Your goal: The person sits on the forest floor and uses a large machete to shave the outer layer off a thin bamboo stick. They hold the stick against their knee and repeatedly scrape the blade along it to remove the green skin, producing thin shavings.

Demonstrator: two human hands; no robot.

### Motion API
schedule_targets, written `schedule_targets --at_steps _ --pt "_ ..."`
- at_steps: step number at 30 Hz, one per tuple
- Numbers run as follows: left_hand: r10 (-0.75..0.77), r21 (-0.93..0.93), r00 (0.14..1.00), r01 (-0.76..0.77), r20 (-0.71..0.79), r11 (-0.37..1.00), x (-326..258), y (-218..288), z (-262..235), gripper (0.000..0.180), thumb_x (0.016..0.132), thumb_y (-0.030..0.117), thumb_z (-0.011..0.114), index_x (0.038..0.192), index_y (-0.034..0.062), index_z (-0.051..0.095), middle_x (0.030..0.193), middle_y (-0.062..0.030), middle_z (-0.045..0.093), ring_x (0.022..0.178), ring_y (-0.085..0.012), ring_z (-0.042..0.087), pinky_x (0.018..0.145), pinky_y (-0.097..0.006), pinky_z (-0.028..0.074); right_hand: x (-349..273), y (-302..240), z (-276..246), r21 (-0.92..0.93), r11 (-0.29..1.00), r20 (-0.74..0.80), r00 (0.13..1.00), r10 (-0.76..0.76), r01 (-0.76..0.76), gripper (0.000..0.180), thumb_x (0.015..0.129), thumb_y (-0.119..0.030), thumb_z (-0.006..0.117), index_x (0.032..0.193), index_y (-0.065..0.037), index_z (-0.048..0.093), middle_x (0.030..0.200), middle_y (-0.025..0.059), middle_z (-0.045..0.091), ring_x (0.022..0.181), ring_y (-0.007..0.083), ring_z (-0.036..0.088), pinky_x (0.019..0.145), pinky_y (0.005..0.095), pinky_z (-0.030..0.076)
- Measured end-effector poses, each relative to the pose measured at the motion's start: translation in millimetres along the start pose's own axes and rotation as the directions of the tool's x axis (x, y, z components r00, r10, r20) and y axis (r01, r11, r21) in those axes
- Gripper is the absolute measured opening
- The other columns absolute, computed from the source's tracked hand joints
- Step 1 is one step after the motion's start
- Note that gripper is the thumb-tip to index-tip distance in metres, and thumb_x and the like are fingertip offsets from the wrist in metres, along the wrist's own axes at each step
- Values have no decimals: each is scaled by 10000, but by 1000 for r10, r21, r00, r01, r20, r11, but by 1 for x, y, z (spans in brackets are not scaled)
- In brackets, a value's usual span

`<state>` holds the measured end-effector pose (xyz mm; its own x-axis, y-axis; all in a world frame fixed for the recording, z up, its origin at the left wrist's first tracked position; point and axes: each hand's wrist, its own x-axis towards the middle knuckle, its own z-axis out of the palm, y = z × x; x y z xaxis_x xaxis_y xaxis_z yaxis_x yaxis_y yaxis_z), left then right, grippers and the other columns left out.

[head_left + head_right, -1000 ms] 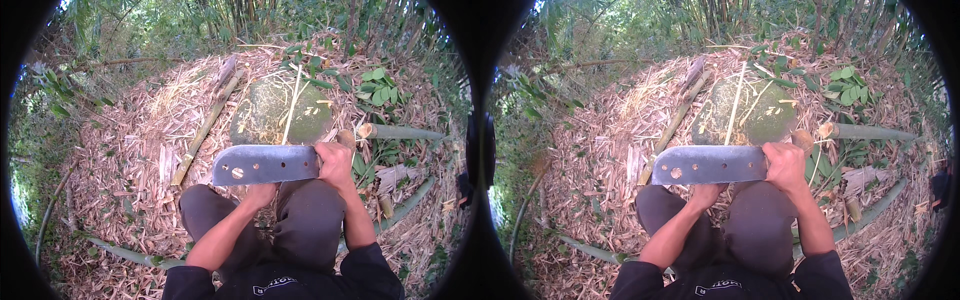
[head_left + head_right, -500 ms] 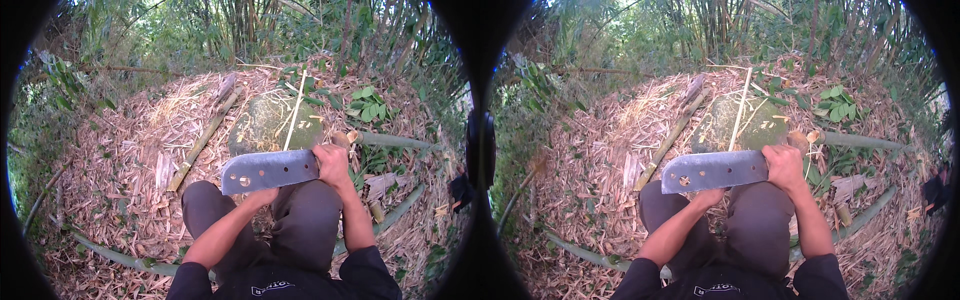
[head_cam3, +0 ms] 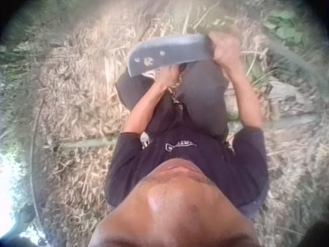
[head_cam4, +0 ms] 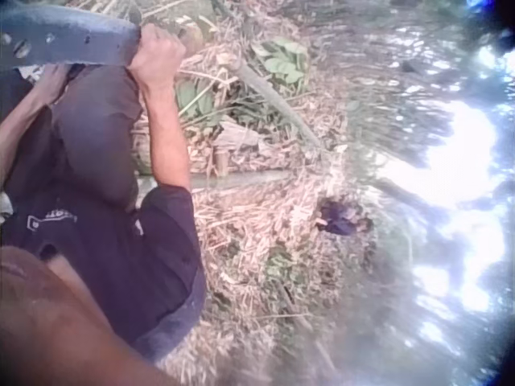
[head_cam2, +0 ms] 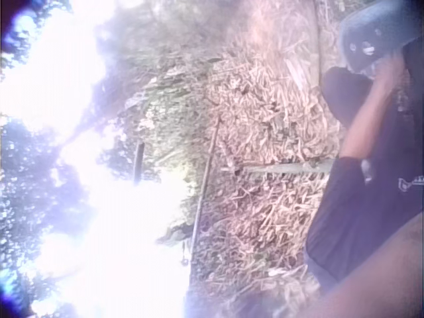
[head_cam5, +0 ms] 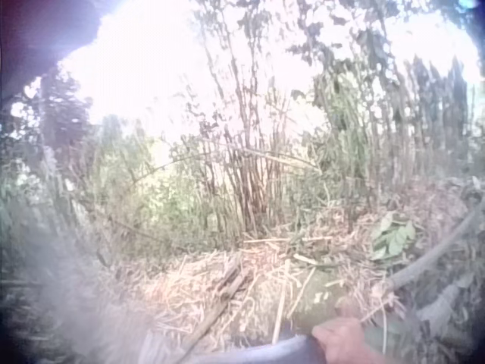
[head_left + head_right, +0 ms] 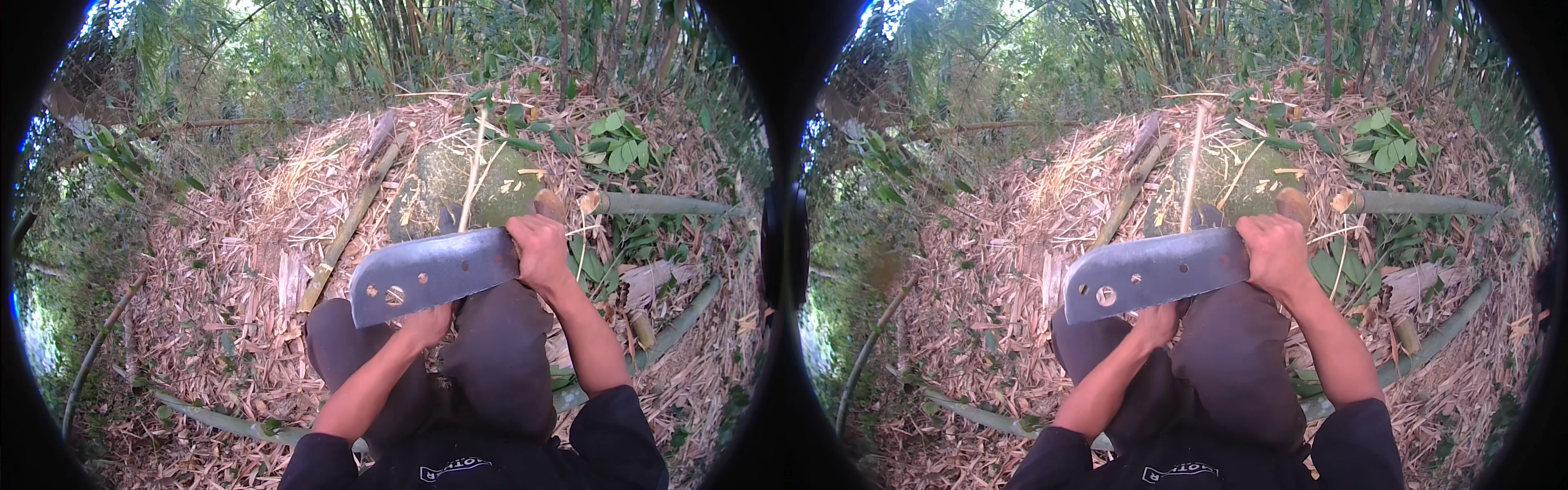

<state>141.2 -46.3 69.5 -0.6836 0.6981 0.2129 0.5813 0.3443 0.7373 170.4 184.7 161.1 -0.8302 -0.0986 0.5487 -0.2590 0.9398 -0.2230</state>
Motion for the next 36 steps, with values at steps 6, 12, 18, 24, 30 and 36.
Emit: schedule_targets --at_steps 6,12,18,24,30,36 --pt "-72 -329 968 -11 -240 944 -7 24 14 296 1004 162 440 1216 -14 550 1070 -220 620 964 -370 597 888 -414 452 -12 0 1 53 995 -2 996 89 -88 193 767 -190 590 728 -24 498 666 168 579 654 395 593 594 481 437" --pt "-36 -274 980 -20 -198 962 58 42 -26 307 951 112 490 1237 6 523 1071 -226 632 960 -369 614 858 -434 464 0 10 9 90 996 34 999 22 -25 184 777 -176 570 721 -23 485 644 171 564 644 396 590 587 478 432" --pt "152 66 959 -140 -241 988 -7 18 7 234 945 113 500 1148 -2 524 892 -236 623 819 -375 633 749 -466 471 -13 13 4 93 993 8 997 75 -76 228 781 -209 599 713 -28 478 643 169 558 643 394 586 580 473 427" --pt "-331 -364 939 340 90 867 -129 39 33 242 970 232 507 1048 4 525 712 -151 569 641 -316 595 604 -417 465 -25 27 2 32 974 -12 974 226 -226 329 803 -300 652 710 -28 494 656 171 583 636 394 590 570 472 423" --pt "-425 -730 898 214 -114 649 -48 32 2 385 1056 374 394 1076 10 518 667 28 411 554 -48 346 522 -208 275 -16 25 6 57 988 -77 986 145 -141 285 793 -250 643 697 -26 496 638 169 571 618 386 586 563 462 425" --pt "10 -236 972 -67 -234 969 47 28 -17 220 965 137 537 1114 -23 564 895 -126 605 796 -290 576 724 -386 460 -6 15 11 93 992 -46 995 89 -84 267 800 -227 612 692 -17 486 635 172 547 619 382 579 557 461 421"
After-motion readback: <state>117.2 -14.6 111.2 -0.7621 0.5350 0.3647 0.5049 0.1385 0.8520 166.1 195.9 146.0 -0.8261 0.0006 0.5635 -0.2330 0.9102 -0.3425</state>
